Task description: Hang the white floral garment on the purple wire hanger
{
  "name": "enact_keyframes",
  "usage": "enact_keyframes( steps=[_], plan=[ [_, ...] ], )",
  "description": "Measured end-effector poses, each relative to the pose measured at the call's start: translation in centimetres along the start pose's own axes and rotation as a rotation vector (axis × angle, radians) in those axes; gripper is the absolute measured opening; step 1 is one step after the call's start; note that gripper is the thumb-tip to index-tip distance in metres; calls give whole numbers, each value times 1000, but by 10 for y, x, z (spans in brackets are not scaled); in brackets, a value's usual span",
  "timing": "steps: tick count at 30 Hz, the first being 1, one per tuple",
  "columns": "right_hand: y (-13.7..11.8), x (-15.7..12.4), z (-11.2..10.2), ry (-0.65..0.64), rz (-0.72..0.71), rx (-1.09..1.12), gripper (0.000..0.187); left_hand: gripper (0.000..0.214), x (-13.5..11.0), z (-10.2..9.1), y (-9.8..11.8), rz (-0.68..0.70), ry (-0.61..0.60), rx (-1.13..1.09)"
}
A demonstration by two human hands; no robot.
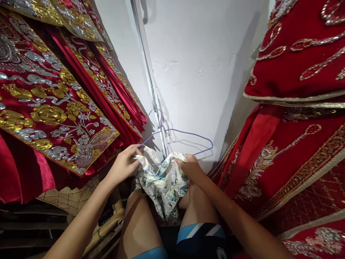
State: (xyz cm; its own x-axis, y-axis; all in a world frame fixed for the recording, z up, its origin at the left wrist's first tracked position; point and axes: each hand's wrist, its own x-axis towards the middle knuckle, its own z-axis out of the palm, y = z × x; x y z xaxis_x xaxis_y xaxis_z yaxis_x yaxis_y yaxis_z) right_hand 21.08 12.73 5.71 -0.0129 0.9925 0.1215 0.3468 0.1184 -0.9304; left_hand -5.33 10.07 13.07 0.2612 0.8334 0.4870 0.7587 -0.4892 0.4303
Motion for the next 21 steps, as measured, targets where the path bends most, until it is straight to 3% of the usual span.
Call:
enact_keyframes(
  steps=[3, 5, 9, 10, 12, 15, 17, 19, 21],
  plan=[
    [-1, -4, 0, -44, -36, -12, 29, 34, 12, 7, 6, 13, 81, -7],
    [-1, -4, -9, 23, -119, -36, 21, 37, 16, 8, 1, 23, 120, -24],
    [3, 6, -44, 433, -255, -59, 77, 35, 18, 3, -11, 50, 151, 16],
    [4, 11, -55, 468, -247, -68, 82, 35, 18, 1, -13, 56, 150, 36],
    [3, 19, -77, 343, -197, -77, 73, 33, 20, -2, -14, 71, 139, 83],
    [-10, 23, -106, -32, -66, -32, 46, 27, 23, -5, -15, 42, 182, 157],
    [-22, 18, -117, -227, 7, 80, 44, 24, 24, -7, -19, -18, 251, 161],
    [-30, 10, -116, -304, 30, 289, 46, 25, 23, -6, -25, -117, 280, 82],
    [-28, 3, -103, -233, 3, 510, 45, 30, 21, -2, -30, -219, 229, -53]
  ],
)
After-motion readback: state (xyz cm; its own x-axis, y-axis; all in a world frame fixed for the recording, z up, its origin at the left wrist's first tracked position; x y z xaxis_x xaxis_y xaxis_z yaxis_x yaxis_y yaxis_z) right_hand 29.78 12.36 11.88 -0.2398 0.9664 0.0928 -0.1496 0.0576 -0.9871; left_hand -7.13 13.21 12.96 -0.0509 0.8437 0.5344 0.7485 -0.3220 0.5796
